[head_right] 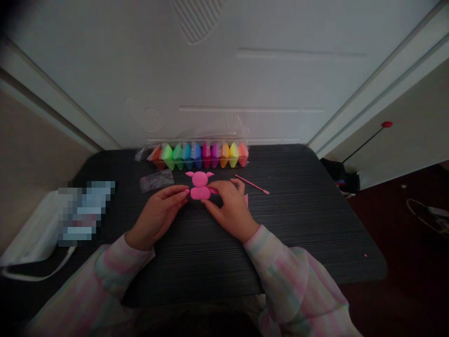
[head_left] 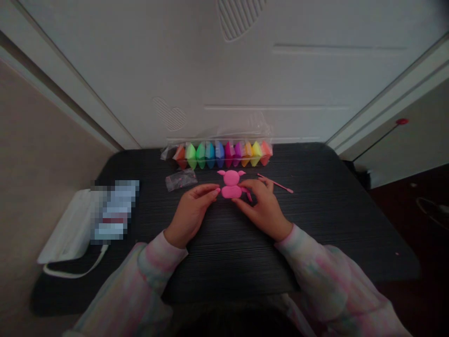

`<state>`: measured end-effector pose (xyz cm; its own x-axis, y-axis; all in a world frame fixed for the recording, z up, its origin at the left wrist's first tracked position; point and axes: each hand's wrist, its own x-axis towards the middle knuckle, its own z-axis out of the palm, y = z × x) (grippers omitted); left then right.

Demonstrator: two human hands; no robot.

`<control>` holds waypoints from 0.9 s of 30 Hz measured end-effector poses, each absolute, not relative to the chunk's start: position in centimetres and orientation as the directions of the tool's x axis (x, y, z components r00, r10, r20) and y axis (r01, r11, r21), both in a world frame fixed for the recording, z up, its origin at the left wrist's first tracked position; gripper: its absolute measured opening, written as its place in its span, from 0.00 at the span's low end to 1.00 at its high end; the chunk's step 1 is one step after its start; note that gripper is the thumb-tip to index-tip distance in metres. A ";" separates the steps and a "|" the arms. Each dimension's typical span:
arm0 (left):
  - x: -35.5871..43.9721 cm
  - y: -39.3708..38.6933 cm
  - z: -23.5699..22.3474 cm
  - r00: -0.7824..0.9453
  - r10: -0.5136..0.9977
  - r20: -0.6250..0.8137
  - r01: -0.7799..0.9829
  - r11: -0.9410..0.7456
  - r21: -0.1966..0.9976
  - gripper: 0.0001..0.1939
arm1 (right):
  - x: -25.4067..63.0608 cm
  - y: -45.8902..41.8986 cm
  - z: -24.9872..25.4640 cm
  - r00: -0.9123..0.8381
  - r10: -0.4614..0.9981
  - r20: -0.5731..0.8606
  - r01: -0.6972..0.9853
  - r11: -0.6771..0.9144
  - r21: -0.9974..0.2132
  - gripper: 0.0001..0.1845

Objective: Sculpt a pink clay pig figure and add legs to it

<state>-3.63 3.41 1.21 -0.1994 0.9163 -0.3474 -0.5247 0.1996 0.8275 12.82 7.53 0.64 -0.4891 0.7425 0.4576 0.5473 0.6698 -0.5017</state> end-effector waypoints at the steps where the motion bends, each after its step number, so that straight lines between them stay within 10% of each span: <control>1: -3.7 3.4 1.2 -0.192 0.916 -0.352 -0.528 0.206 0.824 0.09 | 12.8 7.5 0.6 -0.489 0.742 0.460 0.545 0.671 -0.503 0.13; 27: -3.7 3.3 1.1 -0.191 0.923 -0.335 -0.447 0.222 0.866 0.07 | 12.8 7.6 0.2 -0.499 0.716 0.488 0.543 0.697 -0.468 0.14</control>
